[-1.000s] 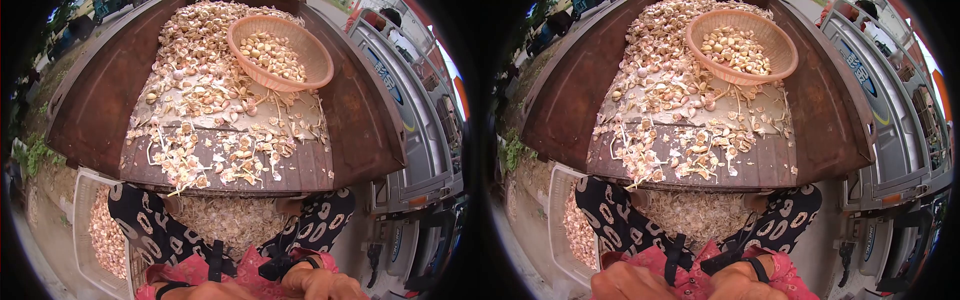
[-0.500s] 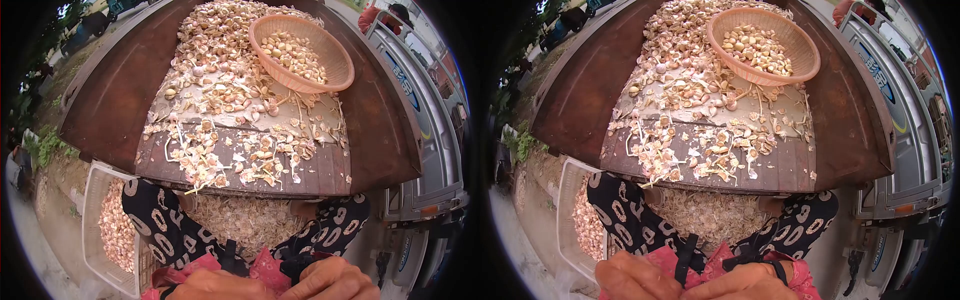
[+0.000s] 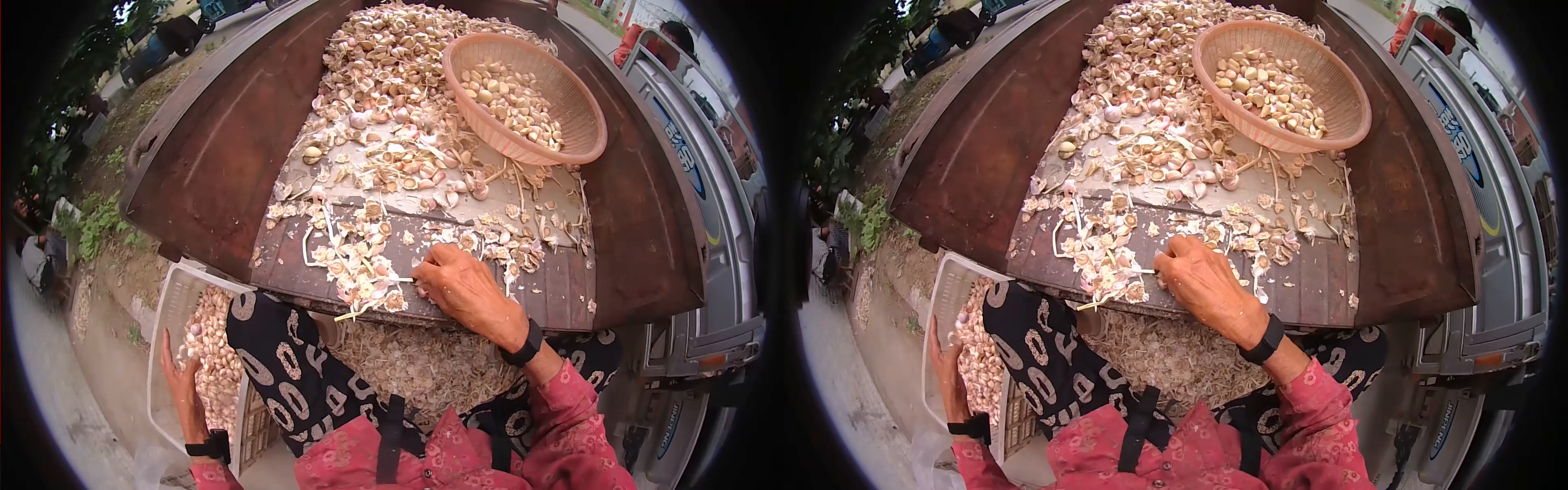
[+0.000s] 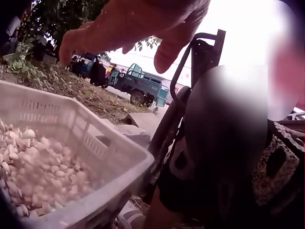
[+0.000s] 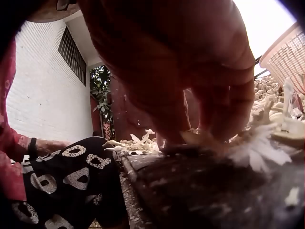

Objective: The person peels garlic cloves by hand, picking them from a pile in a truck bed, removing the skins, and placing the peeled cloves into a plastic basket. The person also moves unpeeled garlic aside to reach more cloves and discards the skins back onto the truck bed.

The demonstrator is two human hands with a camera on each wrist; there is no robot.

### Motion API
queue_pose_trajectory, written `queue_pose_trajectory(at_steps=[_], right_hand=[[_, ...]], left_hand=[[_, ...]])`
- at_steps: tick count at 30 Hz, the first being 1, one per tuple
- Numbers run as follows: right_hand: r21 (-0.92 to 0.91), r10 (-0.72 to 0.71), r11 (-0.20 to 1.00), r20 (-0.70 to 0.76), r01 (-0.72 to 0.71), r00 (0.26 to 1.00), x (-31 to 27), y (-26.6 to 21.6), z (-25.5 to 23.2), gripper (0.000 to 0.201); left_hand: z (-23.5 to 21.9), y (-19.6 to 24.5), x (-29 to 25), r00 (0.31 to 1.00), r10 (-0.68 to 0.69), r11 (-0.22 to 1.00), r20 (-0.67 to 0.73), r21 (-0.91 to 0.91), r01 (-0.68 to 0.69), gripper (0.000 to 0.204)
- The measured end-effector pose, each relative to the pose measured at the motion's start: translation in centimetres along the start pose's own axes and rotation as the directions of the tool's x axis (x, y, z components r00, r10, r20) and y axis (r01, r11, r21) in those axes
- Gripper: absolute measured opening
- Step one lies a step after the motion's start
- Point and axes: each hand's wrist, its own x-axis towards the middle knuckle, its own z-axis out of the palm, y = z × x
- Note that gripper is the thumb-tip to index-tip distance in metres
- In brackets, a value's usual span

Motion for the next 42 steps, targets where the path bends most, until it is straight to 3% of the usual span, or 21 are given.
queue_pose_trajectory(at_steps=[2, 3, 4, 6, 7, 8, 10, 12, 16, 18, 22, 24, 26, 28, 29, 34, 38, 40, 41, 42], right_hand=[[-0.097, 0.031, 0.995, 0.065, -0.024, 0.997, 0.3, -0.6, -0.2, 0.016], [-0.103, 0.027, 0.994, 0.072, -0.019, 0.997, 0.4, -0.5, 0.0, 0.016], [-0.069, 0.013, 0.998, 0.038, -0.01, 0.999, 0.4, -0.1, 0.5, 0.016], [-0.043, 0.013, 0.999, 0.007, -0.012, 1.0, -0.1, -0.6, 0.7, 0.015], [0.082, 0.023, 0.997, -0.093, -0.015, 0.995, -0.2, -1.6, 0.5, 0.015], [0.201, 0.046, 0.98, -0.192, -0.007, 0.98, -0.5, -2.7, 0.2, 0.015], [0.23, 0.04, 0.973, -0.226, 0.014, 0.973, -1.1, -5.4, -0.6, 0.015], [0.303, 0.004, 0.949, -0.286, 0.087, 0.958, -1.9, -7.2, -0.6, 0.017], [0.259, 0.03, 0.964, -0.357, 0.068, 0.934, -3.9, -6.9, -0.5, 0.022], [0.286, 0.037, 0.956, -0.345, 0.068, 0.938, -3.9, -6.7, -0.5, 0.024], [0.354, 0.01, 0.93, -0.299, 0.101, 0.954, -1.9, -5.7, -0.7, 0.024], [0.566, 0.008, 0.824, 0.034, -0.026, 0.999, 0.3, -4.5, -1.7, 0.022], [0.386, -0.048, 0.919, -0.082, 0.076, 0.995, 3.3, -1.8, -0.7, 0.021], [0.202, -0.124, 0.971, -0.052, 0.132, 0.991, 5.9, 0.8, 0.6, 0.023], [0.105, -0.15, 0.983, -0.011, 0.151, 0.989, 7.1, 1.5, 1.3, 0.021], [0.025, -0.068, 0.998, 0.101, 0.066, 0.993, 8.6, 1.7, 3.2, 0.014], [0.0, -0.078, 0.997, 0.092, 0.078, 0.993, 7.3, 1.8, 2.3, 0.017], [0.419, 0.138, 0.88, 0.225, -0.223, 0.965, 6.4, 0.9, 0.5, 0.014], [0.613, 0.274, 0.643, 0.374, -0.458, 0.886, 5.7, 0.7, -0.1, 0.015], [0.609, 0.279, 0.647, 0.37, -0.459, 0.886, 4.9, 0.8, -0.3, 0.015]], left_hand=[[-0.1, -0.9, -0.5, 0.996, -0.091, 0.994, -0.015, -0.07, 0.089, 0.08], [0.9, 0.7, -0.6, 0.995, -0.092, 0.986, -0.036, -0.146, 0.085, 0.066], [1.9, 2.8, -0.7, 0.995, -0.094, 0.984, -0.037, -0.154, 0.087, 0.066], [4.3, 8.1, -1.3, 0.98, -0.149, 0.789, 0.132, -0.581, 0.198, 0.048], [5.9, 10.2, -1.8, 0.961, -0.117, 0.721, 0.251, -0.644, 0.256, 0.041], [7.9, 12.2, -2.6, 0.928, -0.07, 0.646, 0.366, -0.693, 0.321, 0.034], [11.9, 16.0, -4.4, 0.777, 0.015, 0.583, 0.63, -0.636, 0.505, 0.034], [15.6, 17.7, -6.3, 0.68, 0.055, 0.566, 0.731, -0.584, 0.582, 0.035], [19.4, 16.7, -7.1, 0.645, 0.095, 0.555, 0.758, -0.578, 0.597, 0.031], [19.6, 16.5, -7.7, 0.578, 0.072, 0.518, 0.813, -0.525, 0.675, 0.029], [19.3, 16.3, -7.0, 0.625, 0.033, 0.528, 0.78, -0.544, 0.652, 0.025], [18.8, 15.7, -6.4, 0.644, -0.02, 0.441, 0.764, -0.572, 0.692, 0.022], [18.2, 15.4, -5.5, 0.654, -0.05, 0.392, 0.755, -0.587, 0.708, 0.018], [17.9, 14.9, -5.0, 0.662, -0.025, 0.256, 0.749, -0.635, 0.729, 0.017], [17.7, 14.9, -4.9, 0.654, -0.017, 0.257, 0.756, -0.629, 0.733, 0.019], [16.1, 15.7, -4.8, 0.614, 0.015, 0.218, 0.789, -0.602, 0.768, 0.02], [12.7, 18.9, -5.1, 0.534, 0.194, 0.225, 0.823, -0.567, 0.792, 0.024], [11.0, 21.0, -5.4, 0.481, 0.561, 0.31, 0.674, -0.71, 0.632, 0.027], [10.0, 22.5, -5.2, 0.428, 0.647, 0.32, 0.631, -0.734, 0.599, 0.014], [9.6, 23.6, -4.9, 0.366, 0.725, 0.326, 0.583, -0.759, 0.563, 0.01]])
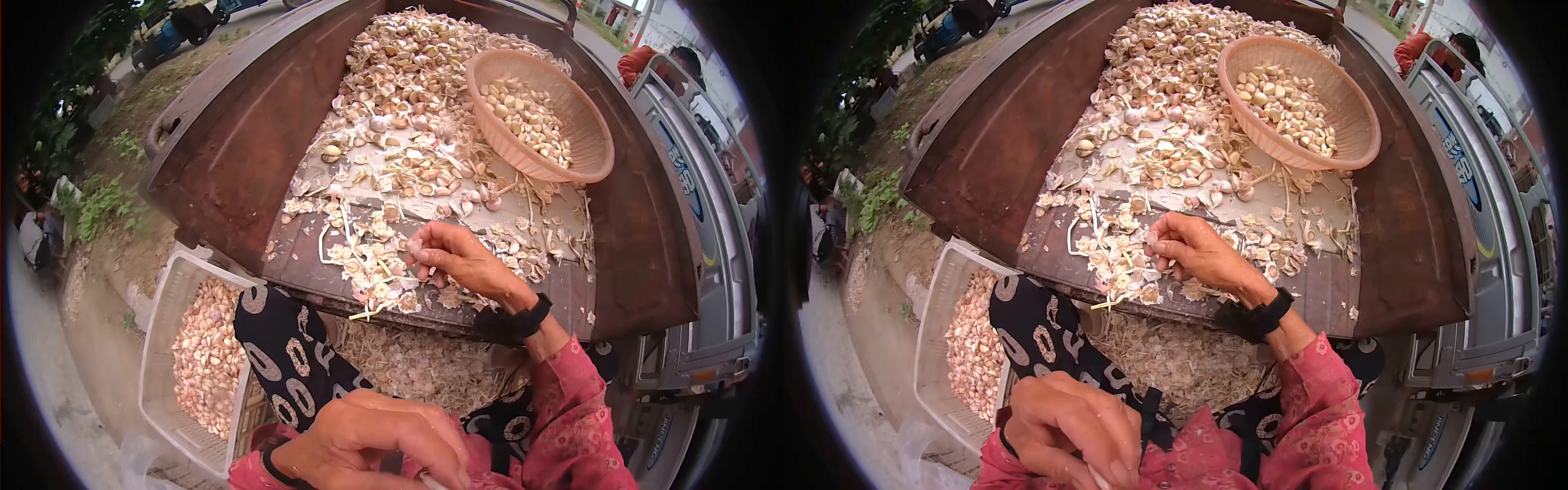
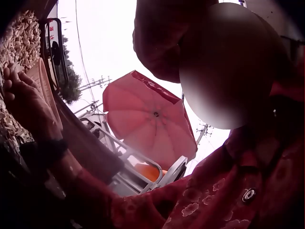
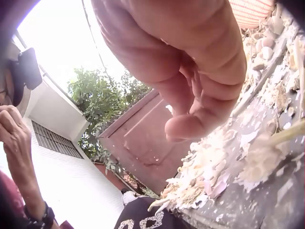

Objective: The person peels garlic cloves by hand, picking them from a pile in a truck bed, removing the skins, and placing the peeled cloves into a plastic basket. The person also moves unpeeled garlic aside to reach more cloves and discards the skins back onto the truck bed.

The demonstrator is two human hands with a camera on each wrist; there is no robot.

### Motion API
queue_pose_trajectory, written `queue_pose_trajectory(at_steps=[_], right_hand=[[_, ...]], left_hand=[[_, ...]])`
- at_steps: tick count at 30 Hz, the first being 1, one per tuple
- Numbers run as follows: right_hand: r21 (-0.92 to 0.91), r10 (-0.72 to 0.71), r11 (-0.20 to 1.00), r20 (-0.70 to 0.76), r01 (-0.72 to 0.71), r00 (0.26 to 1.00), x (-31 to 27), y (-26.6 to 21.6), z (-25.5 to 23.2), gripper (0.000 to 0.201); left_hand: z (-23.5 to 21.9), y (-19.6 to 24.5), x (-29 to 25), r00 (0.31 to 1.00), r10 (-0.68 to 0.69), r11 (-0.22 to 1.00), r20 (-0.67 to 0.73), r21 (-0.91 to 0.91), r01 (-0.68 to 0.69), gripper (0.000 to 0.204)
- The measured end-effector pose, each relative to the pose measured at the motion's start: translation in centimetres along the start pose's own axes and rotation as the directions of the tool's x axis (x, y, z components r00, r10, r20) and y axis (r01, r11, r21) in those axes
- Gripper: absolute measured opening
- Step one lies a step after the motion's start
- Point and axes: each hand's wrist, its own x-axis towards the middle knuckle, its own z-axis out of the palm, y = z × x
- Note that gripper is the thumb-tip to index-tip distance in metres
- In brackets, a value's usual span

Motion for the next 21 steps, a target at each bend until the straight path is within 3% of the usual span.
queue_pose_trajectory(at_steps=[1, 2, 6, 8, 11, 15, 17, 21], right_hand=[[0.212, -0.018, 0.977, 0.028, 0.011, 0.999, -0.9, 0.3, -0.1, 0.017], [0.415, -0.042, 0.91, 0.048, 0.018, 0.998, -1.7, 0.6, -0.4, 0.02], [0.573, -0.049, 0.819, 0.089, -0.011, 0.995, -4.3, 0.6, -1.3, 0.026], [0.598, -0.048, 0.801, 0.087, -0.014, 0.995, -5.3, 0.4, -1.8, 0.03], [0.566, -0.057, 0.825, 0.093, -0.006, 0.994, -6.3, 0.4, -2.2, 0.03], [0.583, -0.057, 0.812, 0.097, -0.01, 0.994, -7.8, 0.3, -2.3, 0.025], [0.608, -0.07, 0.794, 0.057, 0.021, 0.996, -8.6, 0.3, -1.9, 0.02], [0.565, -0.053, 0.824, -0.011, 0.05, 0.999, -10.5, 1.1, -1.7, 0.019]], left_hand=[[0.7, -1.4, 0.6, 0.967, 0.228, 0.972, 0.112, -0.083, -0.219, 0.012], [1.5, -2.3, 1.7, 0.871, 0.447, 0.89, 0.201, -0.19, -0.413, 0.019], [3.0, 0.2, 2.4, 0.881, 0.312, 0.949, 0.356, -0.171, -0.266, 0.017], [3.9, 0.3, 2.7, 0.908, 0.32, 0.94, 0.269, -0.211, -0.268, 0.016], [4.3, -0.9, 2.7, 0.887, 0.381, 0.914, 0.262, -0.253, -0.317, 0.016], [5.2, -1.3, 2.6, 0.911, 0.345, 0.924, 0.225, -0.252, -0.287, 0.016], [5.4, -2.2, 2.8, 0.822, 0.484, 0.867, 0.3, -0.292, -0.404, 0.015], [5.5, -2.0, 2.5, 0.868, 0.414, 0.891, 0.275, -0.316, -0.325, 0.015]])
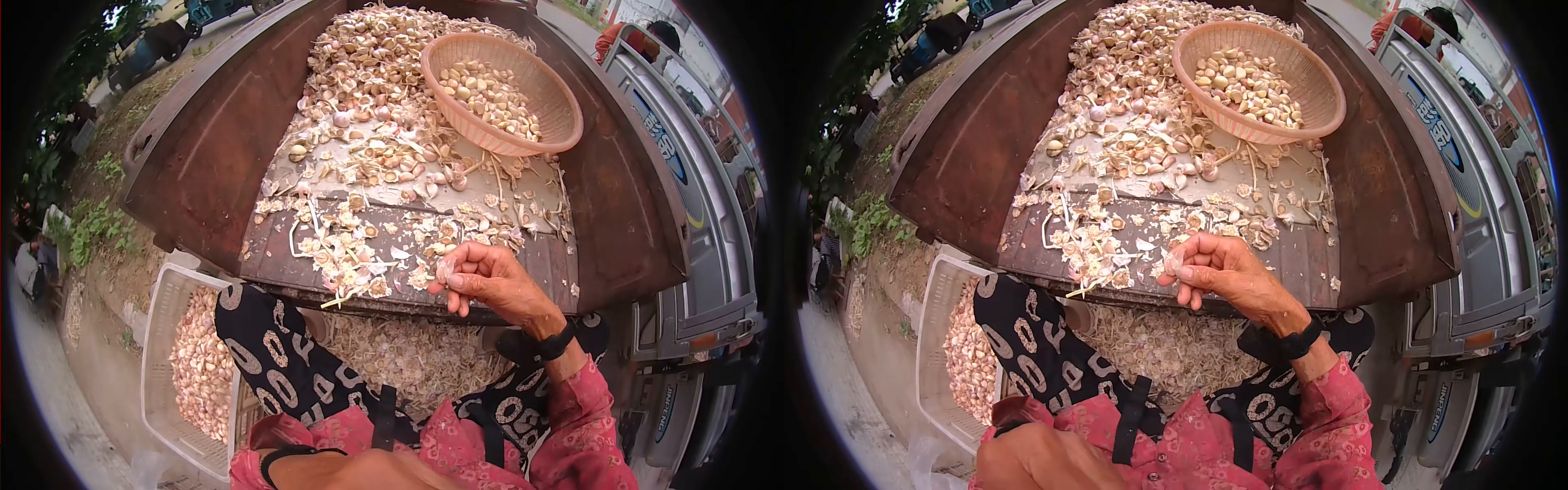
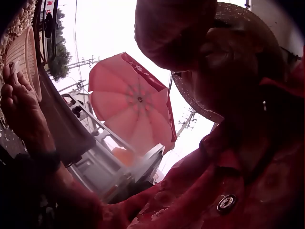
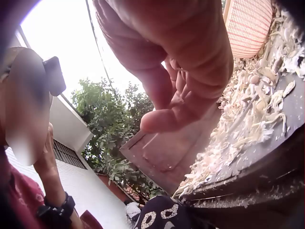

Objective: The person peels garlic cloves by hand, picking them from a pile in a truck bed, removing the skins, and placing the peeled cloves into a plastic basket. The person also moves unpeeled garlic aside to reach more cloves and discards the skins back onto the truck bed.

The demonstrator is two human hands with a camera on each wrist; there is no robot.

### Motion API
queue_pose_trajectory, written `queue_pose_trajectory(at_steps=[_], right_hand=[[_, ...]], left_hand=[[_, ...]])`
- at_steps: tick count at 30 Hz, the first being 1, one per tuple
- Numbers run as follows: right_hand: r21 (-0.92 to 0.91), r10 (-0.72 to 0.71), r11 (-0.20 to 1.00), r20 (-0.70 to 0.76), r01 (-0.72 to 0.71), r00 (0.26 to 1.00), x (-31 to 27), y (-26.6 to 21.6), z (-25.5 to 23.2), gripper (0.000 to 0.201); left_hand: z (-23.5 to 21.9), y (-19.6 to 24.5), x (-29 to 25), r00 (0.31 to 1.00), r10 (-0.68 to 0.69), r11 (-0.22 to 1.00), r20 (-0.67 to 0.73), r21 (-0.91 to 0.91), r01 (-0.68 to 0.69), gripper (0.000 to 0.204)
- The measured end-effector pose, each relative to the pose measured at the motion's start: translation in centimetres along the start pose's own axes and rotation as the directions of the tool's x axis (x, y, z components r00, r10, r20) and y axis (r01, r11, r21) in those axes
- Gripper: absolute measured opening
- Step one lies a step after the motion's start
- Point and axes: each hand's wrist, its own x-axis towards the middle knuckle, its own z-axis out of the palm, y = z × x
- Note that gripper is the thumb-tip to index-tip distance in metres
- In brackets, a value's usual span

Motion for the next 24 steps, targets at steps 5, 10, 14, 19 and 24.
queue_pose_trajectory(at_steps=[5, 10, 14, 19, 24], right_hand=[[-0.048, 0.011, 0.999, -0.112, -0.016, 0.994, -3.2, 0.6, 0.3, 0.018], [-0.148, -0.046, 0.989, -0.193, 0.017, 0.98, -5.5, 0.6, 2.1, 0.015], [-0.403, -0.11, 0.915, -0.194, 0.023, 0.975, -4.9, 1.2, 3.2, 0.013], [-0.594, -0.243, 0.801, -0.201, 0.079, 0.949, -4.0, 1.3, 3.5, 0.012], [-0.938, -0.417, 0.329, -0.041, 0.109, 0.908, -1.4, -1.1, -0.3, 0.017]], left_hand=[[-0.7, -1.0, -3.7, 0.949, -0.043, 0.998, -0.311, 0.022, 0.052, 0.012], [-7.3, -4.4, -5.4, 0.486, -0.399, 0.87, -0.777, -0.153, 0.469, 0.032], [-9.3, -7.6, -6.4, 0.413, -0.438, 0.726, -0.799, -0.044, 0.686, 0.031], [-9.8, -8.0, -7.3, 0.41, -0.407, 0.754, -0.816, -0.047, 0.655, 0.027], [-11.9, -5.7, -7.2, 0.27, -0.313, 0.837, -0.911, -0.13, 0.531, 0.02]])
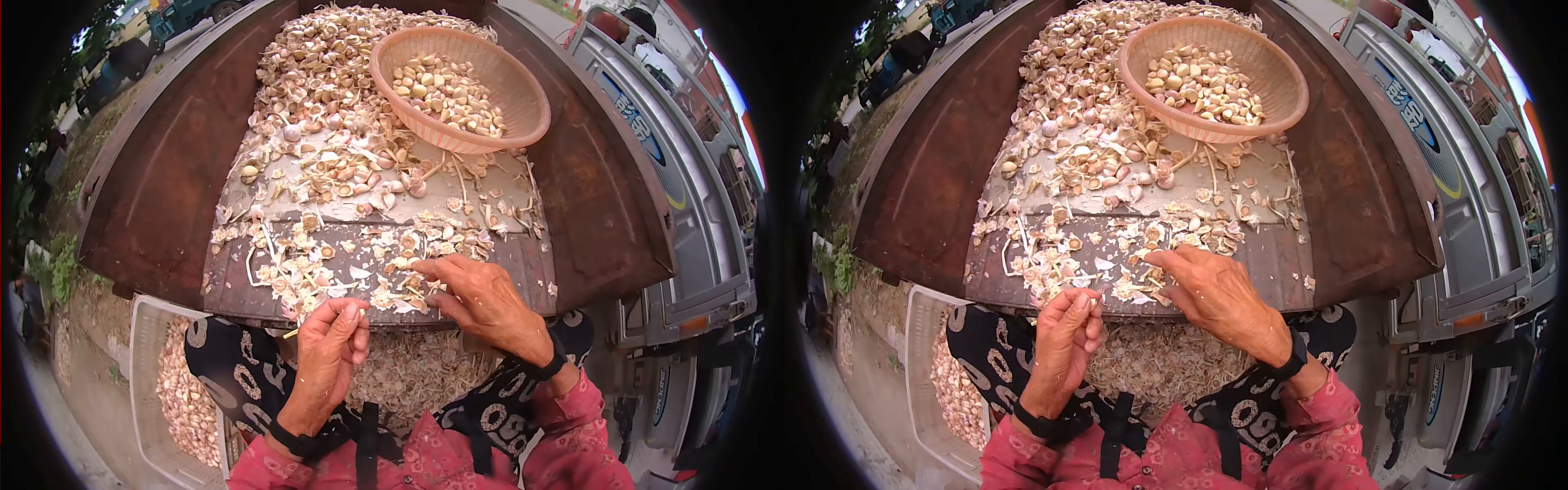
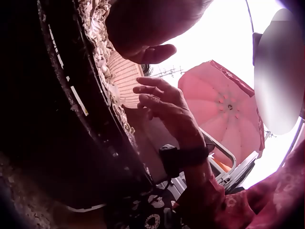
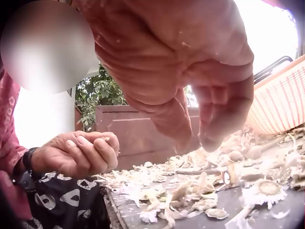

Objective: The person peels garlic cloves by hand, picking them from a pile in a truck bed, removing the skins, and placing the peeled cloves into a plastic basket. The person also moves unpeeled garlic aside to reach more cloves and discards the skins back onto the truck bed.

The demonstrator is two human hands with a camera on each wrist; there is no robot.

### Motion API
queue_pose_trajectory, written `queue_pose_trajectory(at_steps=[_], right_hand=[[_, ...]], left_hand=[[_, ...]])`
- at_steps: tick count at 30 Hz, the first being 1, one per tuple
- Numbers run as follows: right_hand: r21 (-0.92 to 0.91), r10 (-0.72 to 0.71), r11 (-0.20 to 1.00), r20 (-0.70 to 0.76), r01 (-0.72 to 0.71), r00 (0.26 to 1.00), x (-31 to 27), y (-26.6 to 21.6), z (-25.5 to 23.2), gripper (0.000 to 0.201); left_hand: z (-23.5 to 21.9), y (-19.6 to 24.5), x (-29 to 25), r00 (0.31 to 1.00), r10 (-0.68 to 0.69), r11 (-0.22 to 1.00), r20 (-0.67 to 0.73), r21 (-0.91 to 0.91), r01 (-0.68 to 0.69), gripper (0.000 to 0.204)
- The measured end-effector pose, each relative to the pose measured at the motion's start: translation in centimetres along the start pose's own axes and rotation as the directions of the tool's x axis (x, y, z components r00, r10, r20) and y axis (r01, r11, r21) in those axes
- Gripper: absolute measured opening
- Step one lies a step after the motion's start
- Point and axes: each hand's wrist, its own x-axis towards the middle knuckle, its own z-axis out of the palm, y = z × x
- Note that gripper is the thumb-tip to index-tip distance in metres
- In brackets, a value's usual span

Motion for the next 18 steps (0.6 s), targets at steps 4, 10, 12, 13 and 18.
queue_pose_trajectory(at_steps=[4, 10, 12, 13, 18], right_hand=[[-0.274, -0.077, 0.957, 0.08, 0.096, 0.994, 3.7, 4.0, 1.1, 0.02], [-0.254, -0.101, 0.959, 0.1, 0.124, 0.99, 4.6, 3.9, 0.9, 0.008], [-0.014, -0.068, 0.998, 0.048, 0.068, 0.997, 5.2, 3.0, -1.8, 0.013], [0.026, -0.005, 1.0, 0.048, 0.004, 0.999, 6.1, 2.7, -3.9, 0.016], [-0.128, -0.037, 0.992, -0.439, -0.022, 0.898, 9.2, 3.8, -8.3, 0.018]], left_hand=[[0.1, 1.4, 0.7, 0.998, -0.022, 1.0, 0.063, -0.019, 0.023, 0.016], [0.2, 3.6, 4.2, 0.988, -0.035, 0.996, 0.152, 0.088, 0.022, 0.015], [-0.1, 3.8, 5.7, 0.981, -0.052, 0.994, 0.187, 0.106, 0.033, 0.015], [-0.1, 3.5, 6.3, 0.979, -0.053, 0.994, 0.197, 0.105, 0.033, 0.015], [-0.7, 1.9, 7.5, 0.97, -0.089, 0.992, 0.227, 0.11, 0.066, 0.015]])
